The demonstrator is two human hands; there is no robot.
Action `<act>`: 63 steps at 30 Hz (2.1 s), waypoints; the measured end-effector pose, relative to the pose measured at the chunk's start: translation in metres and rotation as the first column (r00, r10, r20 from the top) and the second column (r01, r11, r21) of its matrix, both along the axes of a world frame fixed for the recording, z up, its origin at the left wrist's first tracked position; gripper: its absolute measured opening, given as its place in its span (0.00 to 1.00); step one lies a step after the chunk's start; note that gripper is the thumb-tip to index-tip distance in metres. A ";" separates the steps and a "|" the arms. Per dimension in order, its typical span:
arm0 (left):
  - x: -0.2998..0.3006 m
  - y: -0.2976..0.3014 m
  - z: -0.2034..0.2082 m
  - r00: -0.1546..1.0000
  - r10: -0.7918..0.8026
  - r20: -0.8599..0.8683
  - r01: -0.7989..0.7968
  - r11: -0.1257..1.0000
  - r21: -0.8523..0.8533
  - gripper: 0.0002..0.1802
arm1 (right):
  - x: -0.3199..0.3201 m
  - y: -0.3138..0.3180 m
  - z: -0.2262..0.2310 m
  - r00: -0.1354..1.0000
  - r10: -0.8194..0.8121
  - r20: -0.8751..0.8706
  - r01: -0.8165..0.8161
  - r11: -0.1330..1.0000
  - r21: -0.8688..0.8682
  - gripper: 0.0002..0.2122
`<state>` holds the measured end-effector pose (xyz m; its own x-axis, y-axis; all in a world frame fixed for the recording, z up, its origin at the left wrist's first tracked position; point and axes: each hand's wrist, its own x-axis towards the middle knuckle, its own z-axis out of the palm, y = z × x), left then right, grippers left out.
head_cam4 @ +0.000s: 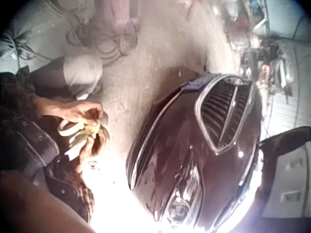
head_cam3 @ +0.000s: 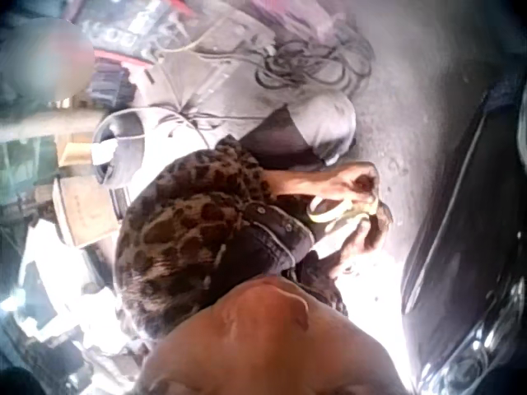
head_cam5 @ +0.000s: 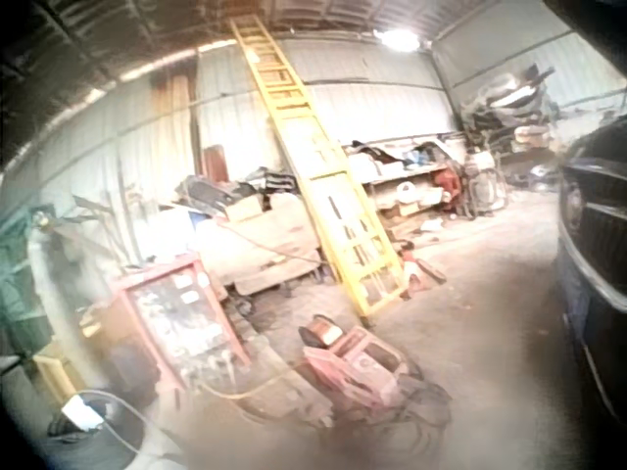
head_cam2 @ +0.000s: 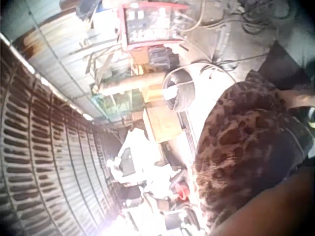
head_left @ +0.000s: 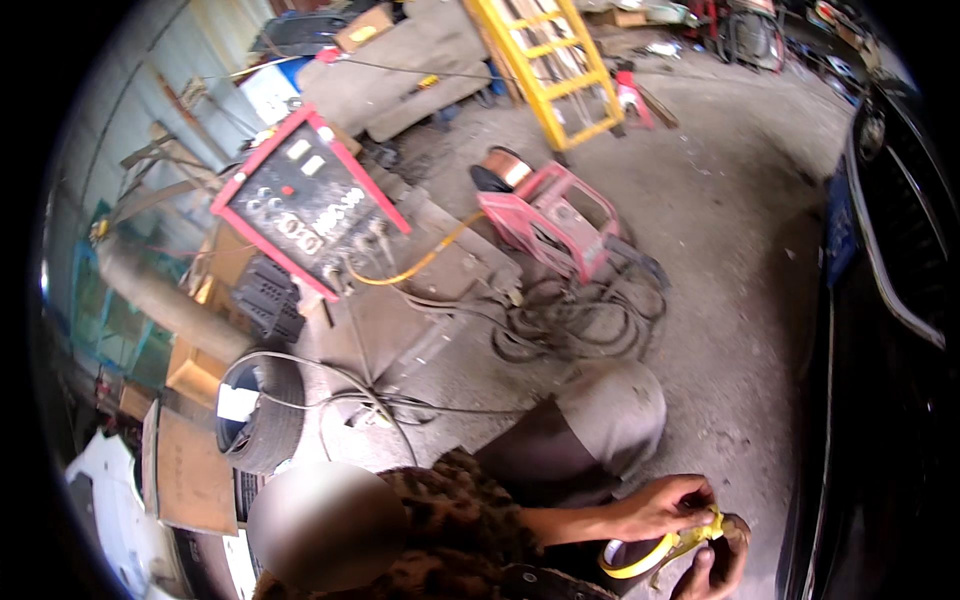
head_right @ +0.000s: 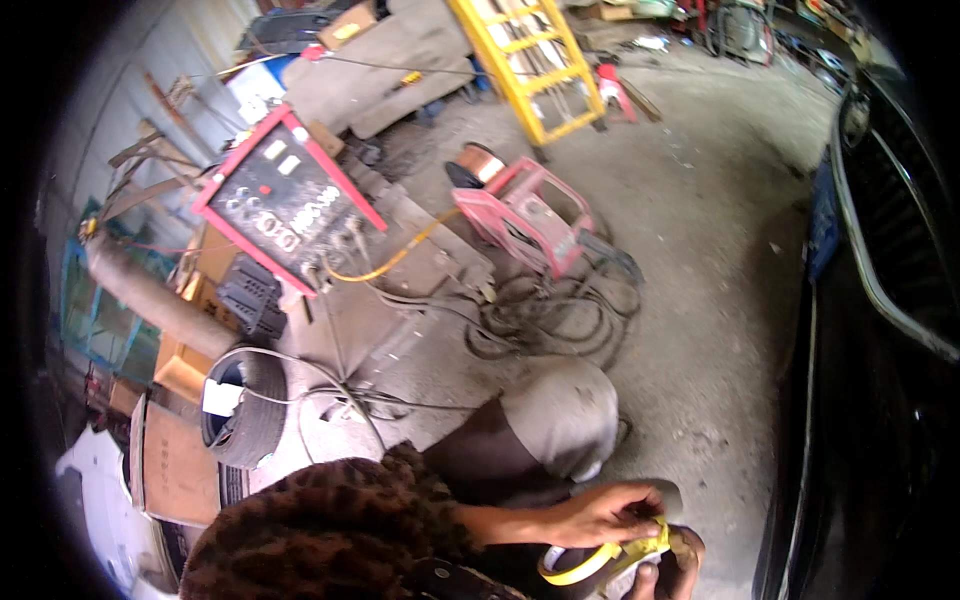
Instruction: The person applies yellow masking tape to the front bumper of a dark-colored car. They smooth the tape, wipe the surface with a cloth, and apply additional strips to cover a specific area near the headlight.
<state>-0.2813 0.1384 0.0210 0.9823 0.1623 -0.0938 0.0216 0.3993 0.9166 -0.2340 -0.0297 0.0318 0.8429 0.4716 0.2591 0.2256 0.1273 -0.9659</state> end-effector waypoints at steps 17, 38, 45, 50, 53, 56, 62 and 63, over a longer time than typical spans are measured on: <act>-0.002 0.017 0.002 0.997 -0.050 -0.064 0.058 0.990 0.131 0.20 | 0.007 0.035 0.010 0.961 -0.087 0.263 0.159 0.951 -0.266 0.18; 0.007 0.069 0.007 0.904 0.415 -0.105 -0.427 0.863 -0.270 0.06 | -0.080 0.078 -0.041 0.942 -0.160 0.295 0.109 0.978 0.180 0.15; -0.019 0.133 0.075 0.890 0.454 0.028 -0.447 0.885 -0.128 0.03 | -0.077 0.074 -0.060 0.945 -0.308 0.113 0.290 0.946 0.146 0.16; -0.061 0.180 0.031 0.803 0.571 0.174 -0.593 0.732 0.336 0.16 | -0.074 0.063 -0.070 0.960 -0.280 0.027 0.278 0.958 0.067 0.20; -0.078 0.178 0.025 0.910 0.402 0.104 -0.365 0.656 0.661 0.22 | -0.069 0.082 -0.061 0.922 -0.375 -0.097 0.384 0.917 0.108 0.18; -0.095 0.171 0.037 0.942 0.335 0.035 -0.263 0.667 0.697 0.26 | -0.061 0.084 -0.052 0.918 -0.389 -0.080 0.393 0.919 0.037 0.21; -0.110 0.157 0.029 0.855 0.519 0.017 -0.341 0.536 0.773 0.27 | -0.054 0.081 -0.057 0.925 -0.375 -0.062 0.379 0.924 0.059 0.23; -0.106 0.161 0.029 0.800 0.600 0.016 -0.418 0.538 0.731 0.22 | -0.054 0.081 -0.057 0.921 -0.382 -0.076 0.387 0.920 0.064 0.22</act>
<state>-0.3877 0.2990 0.0495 0.6777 0.7319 0.0707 0.2442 -0.3148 0.9172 -0.2876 0.0512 -0.0248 0.9706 0.0883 0.2238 0.2131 0.1165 -0.9701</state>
